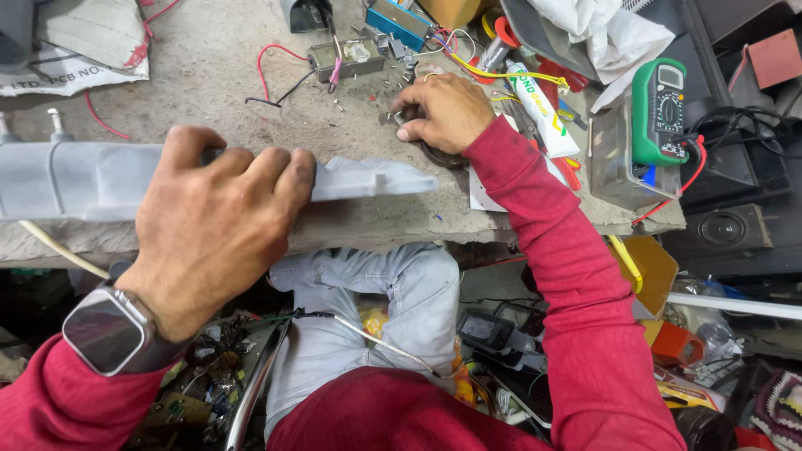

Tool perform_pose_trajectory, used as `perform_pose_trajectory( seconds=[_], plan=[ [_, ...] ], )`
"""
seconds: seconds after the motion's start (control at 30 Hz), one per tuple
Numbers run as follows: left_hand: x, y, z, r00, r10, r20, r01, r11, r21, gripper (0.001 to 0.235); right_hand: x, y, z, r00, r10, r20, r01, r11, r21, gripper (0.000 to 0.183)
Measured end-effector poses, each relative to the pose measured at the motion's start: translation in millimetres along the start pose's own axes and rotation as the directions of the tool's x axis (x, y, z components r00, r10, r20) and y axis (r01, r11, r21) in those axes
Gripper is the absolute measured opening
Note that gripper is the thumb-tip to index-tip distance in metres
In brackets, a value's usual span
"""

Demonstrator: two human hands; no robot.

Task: The person assembles a solar LED street light by placing the LED panel into the housing, inserting a metal bracket, and securing it with screws using a screwdriver. The person then attaches a mounting bracket to the back of the unit and tightens it.

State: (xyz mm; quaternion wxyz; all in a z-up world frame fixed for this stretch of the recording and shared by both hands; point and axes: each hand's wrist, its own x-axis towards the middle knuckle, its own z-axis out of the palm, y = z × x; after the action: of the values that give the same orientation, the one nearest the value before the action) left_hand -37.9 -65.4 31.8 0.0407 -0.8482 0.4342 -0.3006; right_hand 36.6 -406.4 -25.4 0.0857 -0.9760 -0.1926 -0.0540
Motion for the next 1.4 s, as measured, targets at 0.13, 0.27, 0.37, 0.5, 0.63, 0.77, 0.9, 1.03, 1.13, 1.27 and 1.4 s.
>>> perform_pose_trajectory(
  seconds=[0.13,0.27,0.37,0.5,0.63,0.77,0.9,1.03,1.13,1.27,1.4],
  plan=[
    [14.0,-13.4,-0.4,0.998,-0.039,0.048,0.046,0.987,-0.157,0.02,5.8,1.0,7.2,0.992,0.11,-0.06,-0.106,0.992,0.075,0.025],
    [17.8,-17.2,3.4,0.998,-0.044,0.053,0.053,0.978,-0.201,0.02,-4.0,-23.9,-24.6,0.93,0.066,-0.363,-0.022,0.992,0.124,0.015],
    [17.1,-19.6,6.4,0.997,-0.053,0.055,0.063,0.976,-0.207,0.019,-23.0,-50.7,-78.8,0.981,0.085,-0.174,0.081,0.637,0.767,0.018],
    [18.8,-20.2,5.8,0.997,-0.064,0.037,0.07,0.977,-0.201,0.019,-44.7,-79.9,-123.8,0.993,-0.098,0.068,-0.008,0.511,0.859,0.031],
    [17.8,-20.3,7.5,0.997,-0.07,0.015,0.072,0.978,-0.196,0.021,-33.5,-93.7,-116.5,0.98,-0.156,0.127,0.005,0.652,0.758,0.029],
    [16.3,-23.6,12.6,0.996,-0.075,0.037,0.081,0.975,-0.209,0.018,-21.2,-95.7,-110.2,0.979,-0.128,0.156,-0.062,0.546,0.836,0.034],
    [18.7,-25.2,15.1,0.997,-0.06,0.052,0.069,0.98,-0.186,0.011,-16.7,-85.6,-103.5,0.994,-0.016,0.109,-0.085,0.519,0.85,0.019],
    [16.4,-25.2,19.0,0.996,-0.087,-0.035,0.076,0.968,-0.239,0.009,-13.4,-78.2,-85.2,0.993,-0.026,0.113,-0.093,0.406,0.909,0.017],
    [15.0,-25.2,20.6,0.994,-0.091,-0.068,0.071,0.966,-0.248,0.01,-11.2,-81.0,-75.1,0.994,0.042,0.105,-0.113,0.39,0.914,0.016],
    [14.6,-23.3,21.1,0.991,-0.095,-0.095,0.069,0.966,-0.249,0.009,-12.0,-85.1,-76.3,0.988,0.08,0.133,-0.153,0.334,0.93,0.016],
    [12.1,-19.6,21.3,0.988,-0.112,-0.109,0.083,0.966,-0.243,0.005,-13.1,-85.4,-80.3,0.986,0.096,0.14,-0.168,0.461,0.871,0.015]
  ],
)
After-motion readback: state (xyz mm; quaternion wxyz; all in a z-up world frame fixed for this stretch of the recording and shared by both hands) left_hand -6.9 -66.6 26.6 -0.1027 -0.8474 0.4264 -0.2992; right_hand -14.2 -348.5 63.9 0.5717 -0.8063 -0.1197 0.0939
